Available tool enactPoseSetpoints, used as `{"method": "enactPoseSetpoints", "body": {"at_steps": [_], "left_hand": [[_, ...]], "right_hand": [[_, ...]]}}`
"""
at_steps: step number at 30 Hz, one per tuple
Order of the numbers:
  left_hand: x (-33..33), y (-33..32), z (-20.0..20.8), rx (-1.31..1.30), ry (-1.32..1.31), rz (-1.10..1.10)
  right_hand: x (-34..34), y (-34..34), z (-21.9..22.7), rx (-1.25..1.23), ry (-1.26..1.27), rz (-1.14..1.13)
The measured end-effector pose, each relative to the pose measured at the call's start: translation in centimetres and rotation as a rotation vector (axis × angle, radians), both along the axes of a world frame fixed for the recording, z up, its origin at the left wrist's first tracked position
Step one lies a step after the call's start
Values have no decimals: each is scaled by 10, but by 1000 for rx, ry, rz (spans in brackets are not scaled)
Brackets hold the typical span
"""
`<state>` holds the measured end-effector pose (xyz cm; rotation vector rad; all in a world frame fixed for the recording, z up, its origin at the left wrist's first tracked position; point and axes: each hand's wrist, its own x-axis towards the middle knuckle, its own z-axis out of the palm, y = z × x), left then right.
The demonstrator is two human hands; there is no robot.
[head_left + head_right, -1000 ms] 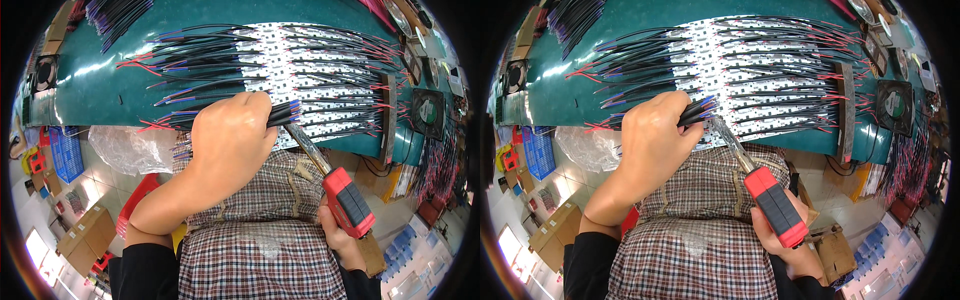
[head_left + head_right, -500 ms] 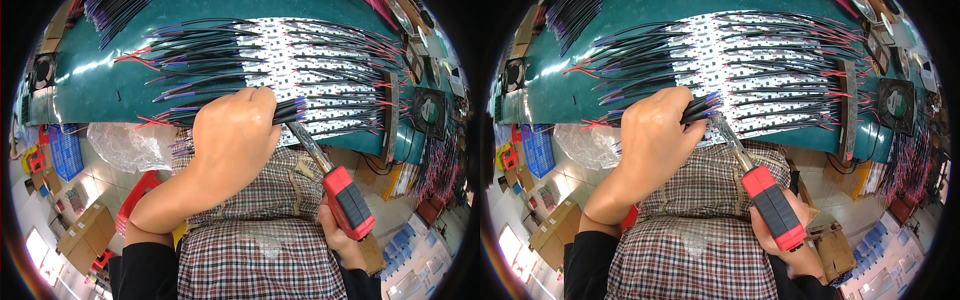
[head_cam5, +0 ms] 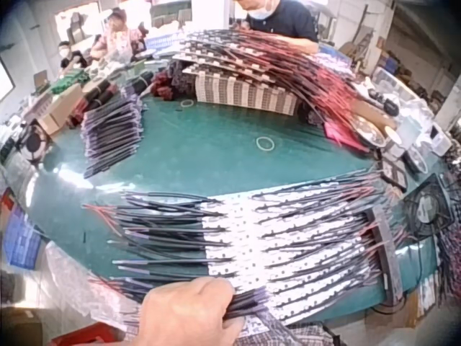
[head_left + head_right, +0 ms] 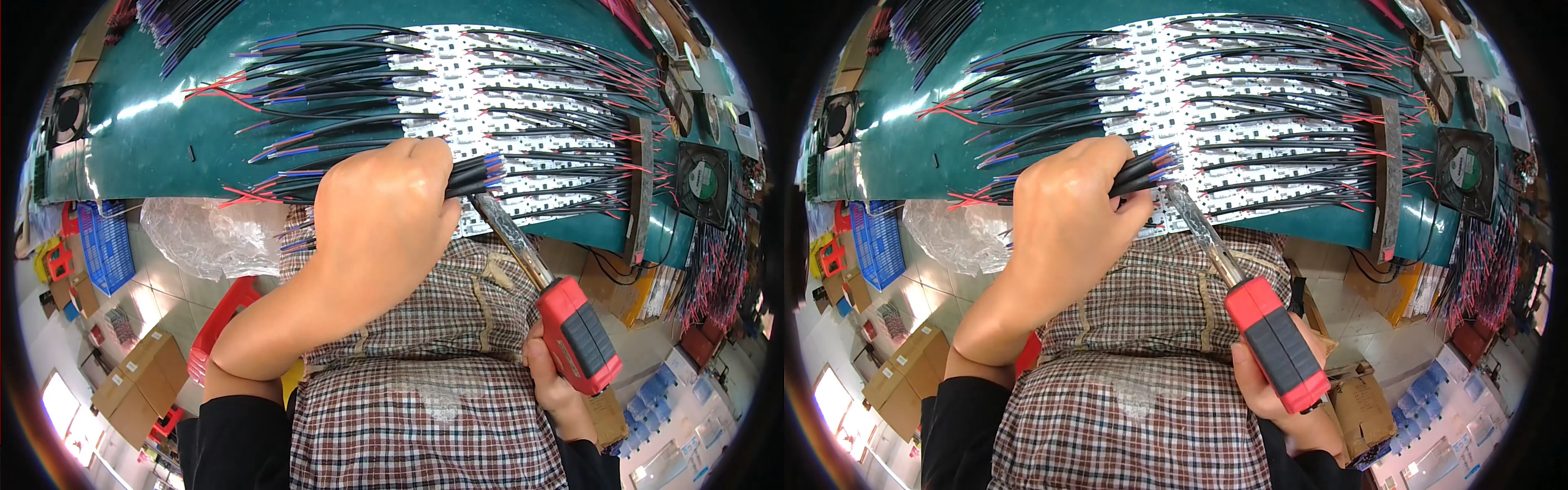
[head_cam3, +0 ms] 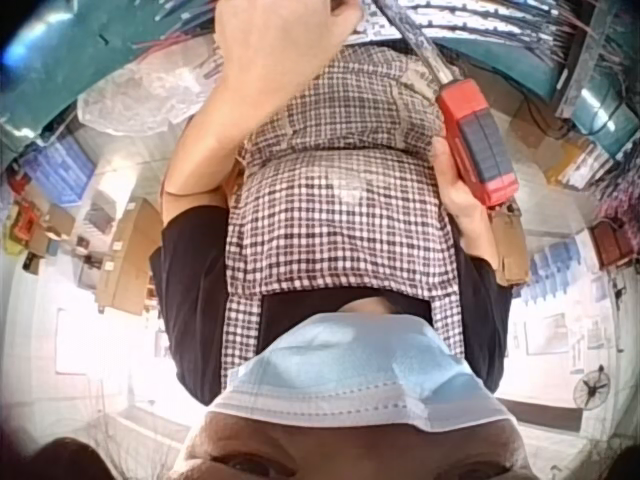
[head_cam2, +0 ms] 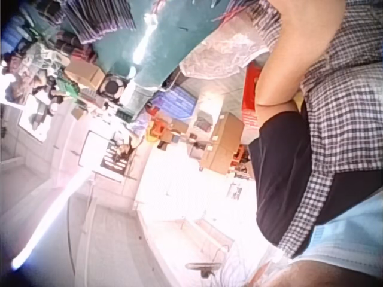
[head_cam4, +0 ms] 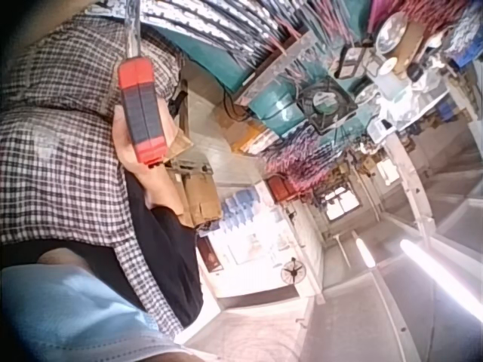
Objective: The person solders wire connections on LED circuit boards using a soldering iron, holding bundles of wires by hand and applying the iron to the wire ends.
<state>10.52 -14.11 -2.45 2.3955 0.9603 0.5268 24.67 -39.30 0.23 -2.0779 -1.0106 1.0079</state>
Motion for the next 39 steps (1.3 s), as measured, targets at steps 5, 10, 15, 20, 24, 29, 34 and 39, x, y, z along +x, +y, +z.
{"method": "enactPoseSetpoints", "body": {"at_steps": [5,10,15,20,24,29,34,39], "left_hand": [[0,3,2,-53,18,-10],[0,5,3,-52,7,-31],[0,4,2,-48,9,-39],[1,4,2,-38,6,-52],[0,5,3,-42,17,-53],[0,4,3,-35,23,-55],[-1,6,4,-12,63,-91],[-3,6,8,-199,-43,-44]], "right_hand": [[-3,4,2,-28,22,-57],[-6,8,4,-20,70,-125],[-1,8,4,-42,82,-22],[-5,9,3,-5,97,-97],[2,2,2,-22,65,12],[1,0,6,44,143,-59],[0,-2,-2,144,88,-2],[-4,-2,1,133,119,-110]]}}
